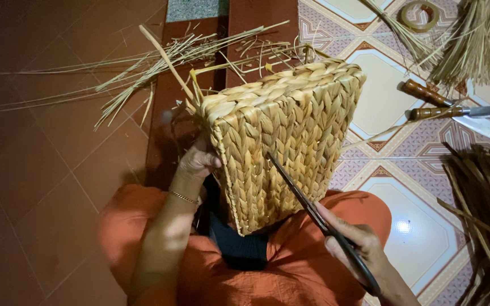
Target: The person trims excess palm fibers from a partially woven basket using scissors, then splits and shaves palm fronds with a knife to prepare weaving material. The person continues weaving the basket sides and shaping the prepared fibers.
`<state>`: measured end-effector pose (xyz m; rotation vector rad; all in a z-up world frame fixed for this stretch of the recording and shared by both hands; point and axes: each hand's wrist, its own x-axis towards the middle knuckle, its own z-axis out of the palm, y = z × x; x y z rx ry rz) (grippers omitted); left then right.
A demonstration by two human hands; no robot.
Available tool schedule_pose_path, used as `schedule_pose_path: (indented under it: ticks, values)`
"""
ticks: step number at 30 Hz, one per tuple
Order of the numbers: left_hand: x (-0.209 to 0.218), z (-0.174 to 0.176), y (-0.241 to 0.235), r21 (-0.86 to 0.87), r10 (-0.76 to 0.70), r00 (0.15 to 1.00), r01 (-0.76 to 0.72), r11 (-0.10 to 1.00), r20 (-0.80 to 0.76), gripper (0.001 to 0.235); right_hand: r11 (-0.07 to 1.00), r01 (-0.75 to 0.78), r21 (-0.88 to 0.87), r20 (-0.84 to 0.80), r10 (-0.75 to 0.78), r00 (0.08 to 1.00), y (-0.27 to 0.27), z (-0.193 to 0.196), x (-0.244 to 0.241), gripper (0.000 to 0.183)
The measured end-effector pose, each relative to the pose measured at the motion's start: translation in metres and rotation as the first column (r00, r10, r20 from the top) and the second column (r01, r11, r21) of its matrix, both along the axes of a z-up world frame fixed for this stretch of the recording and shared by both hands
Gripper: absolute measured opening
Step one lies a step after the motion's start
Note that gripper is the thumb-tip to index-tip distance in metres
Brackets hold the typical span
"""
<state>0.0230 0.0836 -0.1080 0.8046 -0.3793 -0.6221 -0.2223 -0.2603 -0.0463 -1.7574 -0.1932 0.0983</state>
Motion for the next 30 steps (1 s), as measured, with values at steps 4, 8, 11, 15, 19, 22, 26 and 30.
schedule_pose_path:
  ticks: [4, 8, 11, 15, 19, 22, 26, 30]
  values:
    - [0.001, -0.004, 0.001, 0.035, -0.039, 0.999, 0.038, 0.999, 0.037, 0.098, 0.997, -0.04, 0.066, 0.055, 0.036, 0.998, -0.001, 0.005, -0.007, 0.062]
    - [0.0, -0.009, -0.005, 0.044, -0.064, 0.998, 0.063, 0.997, 0.017, 0.092, 0.996, 0.011, -0.091, -0.076, -0.018, 0.997, 0.0, -0.002, -0.003, 0.062]
    - [0.001, -0.008, -0.007, 0.082, -0.038, 0.999, 0.039, 0.996, -0.009, 0.093, 1.0, -0.012, -0.028, -0.083, 0.01, 0.996, -0.003, -0.006, 0.0, 0.06]
    - [0.0, -0.003, -0.013, 0.145, -0.037, 0.999, 0.041, 0.989, -0.028, 0.091, 0.995, 0.021, -0.093, -0.143, -0.034, 0.989, 0.002, -0.007, 0.002, 0.062]
    - [0.001, 0.001, -0.02, 0.176, 0.018, 1.0, -0.019, 0.984, 0.006, 0.092, 0.96, 0.096, -0.263, 0.009, -0.097, 0.995, 0.01, -0.008, 0.005, 0.062]
    - [0.004, 0.005, -0.024, 0.239, 0.115, 0.992, -0.124, 0.963, 0.051, 0.09, 0.987, 0.13, -0.089, 0.005, -0.131, 0.991, -0.001, -0.008, 0.002, 0.061]
    - [0.007, 0.009, -0.022, 0.217, 0.247, 0.966, -0.257, 0.942, 0.076, 0.09, 0.874, 0.465, -0.144, -0.032, -0.474, 0.88, -0.022, -0.024, -0.014, 0.062]
    - [0.024, 0.017, -0.017, 0.063, 0.276, 0.959, -0.273, 0.96, -0.056, 0.075, 0.7, 0.658, -0.278, 0.073, -0.668, 0.741, -0.061, -0.056, -0.009, 0.065]
